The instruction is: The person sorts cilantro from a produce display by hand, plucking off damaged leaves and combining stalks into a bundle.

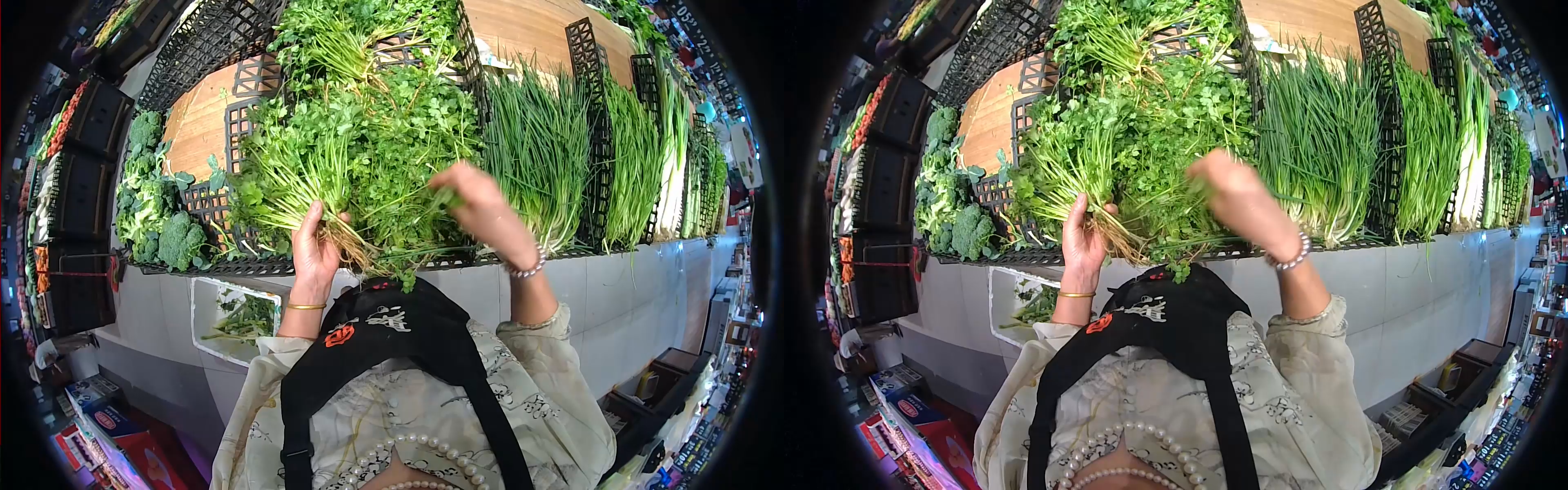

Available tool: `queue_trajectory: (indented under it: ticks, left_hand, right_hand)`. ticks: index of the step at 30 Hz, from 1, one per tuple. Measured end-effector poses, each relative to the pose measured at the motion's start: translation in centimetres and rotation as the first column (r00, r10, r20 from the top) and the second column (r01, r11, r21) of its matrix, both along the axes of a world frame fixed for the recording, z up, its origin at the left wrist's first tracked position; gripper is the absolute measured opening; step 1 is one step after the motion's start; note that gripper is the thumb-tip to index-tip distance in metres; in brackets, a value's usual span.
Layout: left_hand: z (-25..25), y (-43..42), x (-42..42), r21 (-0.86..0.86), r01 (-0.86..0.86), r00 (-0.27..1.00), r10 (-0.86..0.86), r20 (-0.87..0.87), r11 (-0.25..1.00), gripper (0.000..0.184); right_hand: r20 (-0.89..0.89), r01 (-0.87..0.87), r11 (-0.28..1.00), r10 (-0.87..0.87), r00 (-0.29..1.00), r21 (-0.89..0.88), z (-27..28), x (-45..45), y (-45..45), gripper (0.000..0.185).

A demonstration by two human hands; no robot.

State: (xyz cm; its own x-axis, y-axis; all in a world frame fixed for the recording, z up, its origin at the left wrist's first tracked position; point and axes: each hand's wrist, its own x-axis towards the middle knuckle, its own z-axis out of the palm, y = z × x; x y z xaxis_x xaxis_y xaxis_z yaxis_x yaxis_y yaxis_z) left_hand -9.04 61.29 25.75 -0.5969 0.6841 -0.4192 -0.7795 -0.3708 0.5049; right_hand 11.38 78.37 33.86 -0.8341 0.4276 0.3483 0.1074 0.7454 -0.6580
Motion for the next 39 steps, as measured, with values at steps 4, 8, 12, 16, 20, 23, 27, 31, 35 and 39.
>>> queue_trajectory:
  ticks: [4,8,12,16,20,23,27,31,35,39]
  left_hand:
    - [-0.9,0.0,-0.2,0.01,0.046,0.999,-0.045,-0.017,0.999,0.022]
    - [-0.1,0.0,-0.1,0.084,0.074,0.997,-0.077,0.03,0.994,0.031]
    - [-0.3,-0.8,-0.9,0.131,0.125,0.985,-0.139,0.106,0.984,0.037]
    - [0.0,-0.8,-0.5,0.065,0.086,0.991,-0.092,0.1,0.994,0.028]
    - [0.4,-0.8,-0.5,-0.002,0.103,0.992,-0.102,0.075,0.995,0.024]
    - [-0.6,-1.1,-0.9,0.001,0.121,0.99,-0.121,0.071,0.993,0.022]
    - [-0.4,-1.3,-0.6,-0.043,0.099,0.995,-0.1,-0.002,0.994,0.027]
    - [0.2,-3.0,0.1,-0.038,-0.011,0.996,0.007,-0.086,0.999,0.029]
    - [-0.1,-5.0,-0.6,0.112,-0.086,0.994,0.093,-0.062,0.99,0.038]
    - [0.5,-5.7,-2.0,0.241,-0.056,0.996,0.07,-0.049,0.969,0.034]
  right_hand:
    - [-0.004,0.385,0.909,-0.39,0.921,0.158,0.6,-0.8,5.6,0.018]
    - [0.383,0.348,0.911,-0.41,0.828,0.222,-2.2,-3.7,7.1,0.03]
    - [0.259,0.26,0.946,-0.304,0.917,0.192,-3.3,-3.3,8.6,0.02]
    - [0.291,0.209,0.964,-0.251,0.923,0.167,-0.3,-3.2,7.6,0.024]
    - [0.663,0.081,0.931,-0.314,0.68,0.357,3.6,-5.3,7.7,0.073]
    - [0.459,0.011,0.944,-0.171,0.872,0.331,4.5,-9.6,11.3,0.078]
    - [0.286,0.15,0.962,-0.213,0.934,0.227,0.2,-19.4,15.2,0.054]
    - [0.355,0.205,0.937,-0.301,0.885,0.283,-3.6,-25.0,16.3,0.075]
    - [0.327,0.307,0.946,-0.261,0.909,-0.1,-4.8,-26.0,20.0,0.063]
    - [0.052,0.141,0.688,-0.15,0.987,-0.712,-0.8,-21.0,23.0,0.02]
